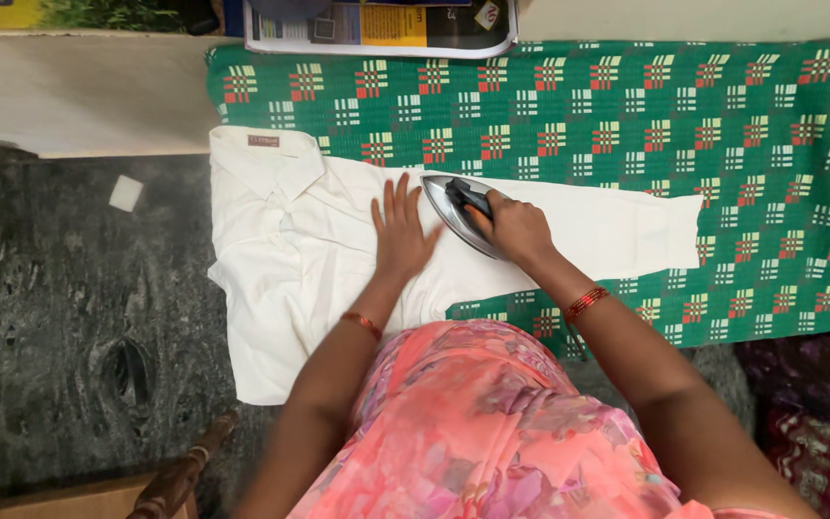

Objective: The person irons a white shirt laid out on a green patterned tablecloth. They use a steam iron to smooth the fabric, moving the iron back and forth across the shirt's surface while holding it flat with the other hand.

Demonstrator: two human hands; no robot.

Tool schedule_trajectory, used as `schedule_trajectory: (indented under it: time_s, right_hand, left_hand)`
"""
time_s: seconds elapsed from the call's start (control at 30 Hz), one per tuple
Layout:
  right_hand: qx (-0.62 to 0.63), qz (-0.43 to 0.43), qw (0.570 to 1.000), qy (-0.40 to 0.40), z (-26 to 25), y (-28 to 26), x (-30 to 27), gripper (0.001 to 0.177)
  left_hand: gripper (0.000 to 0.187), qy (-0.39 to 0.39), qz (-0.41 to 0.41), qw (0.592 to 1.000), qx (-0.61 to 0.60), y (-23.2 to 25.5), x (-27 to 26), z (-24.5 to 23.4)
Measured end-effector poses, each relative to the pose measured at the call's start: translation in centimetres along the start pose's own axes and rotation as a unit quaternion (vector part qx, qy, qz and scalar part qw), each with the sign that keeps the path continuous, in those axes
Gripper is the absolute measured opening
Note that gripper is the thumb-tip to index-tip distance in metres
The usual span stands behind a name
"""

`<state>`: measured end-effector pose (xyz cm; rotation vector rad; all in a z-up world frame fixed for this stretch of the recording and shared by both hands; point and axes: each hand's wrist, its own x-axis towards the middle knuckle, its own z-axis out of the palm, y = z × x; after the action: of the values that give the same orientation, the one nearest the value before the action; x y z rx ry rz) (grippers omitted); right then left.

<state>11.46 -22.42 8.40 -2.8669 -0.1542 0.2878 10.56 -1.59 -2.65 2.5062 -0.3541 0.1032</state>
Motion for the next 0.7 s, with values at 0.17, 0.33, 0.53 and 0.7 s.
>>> schedule_trajectory:
  time_s: [0.17,0.33,0.53,0.7]
  right_hand:
    - [-0.012,0.003,1.000,0.002,0.6,0.5,-0.2,0.043]
    - [-0.031,0.057,0.998,0.002,0.6,4.1,-1.3,0.045]
    - [-0.069,0.075,0.995,0.011,-0.8,9.6,-2.7,0.047]
    - [-0.061,0.065,0.996,0.020,-1.5,12.3,-4.7,0.047]
  left_hand:
    - [0.142,-0.133,-0.010,0.986,0.102,1.2,-1.5,-1.8]
    - [0.145,-0.113,-0.005,0.988,0.110,1.2,-1.0,-2.4]
    - [0.146,-0.111,-0.010,0.987,0.118,1.4,-1.1,-2.2]
    - [0.147,-0.118,-0.019,0.984,0.133,1.8,-1.1,-2.3]
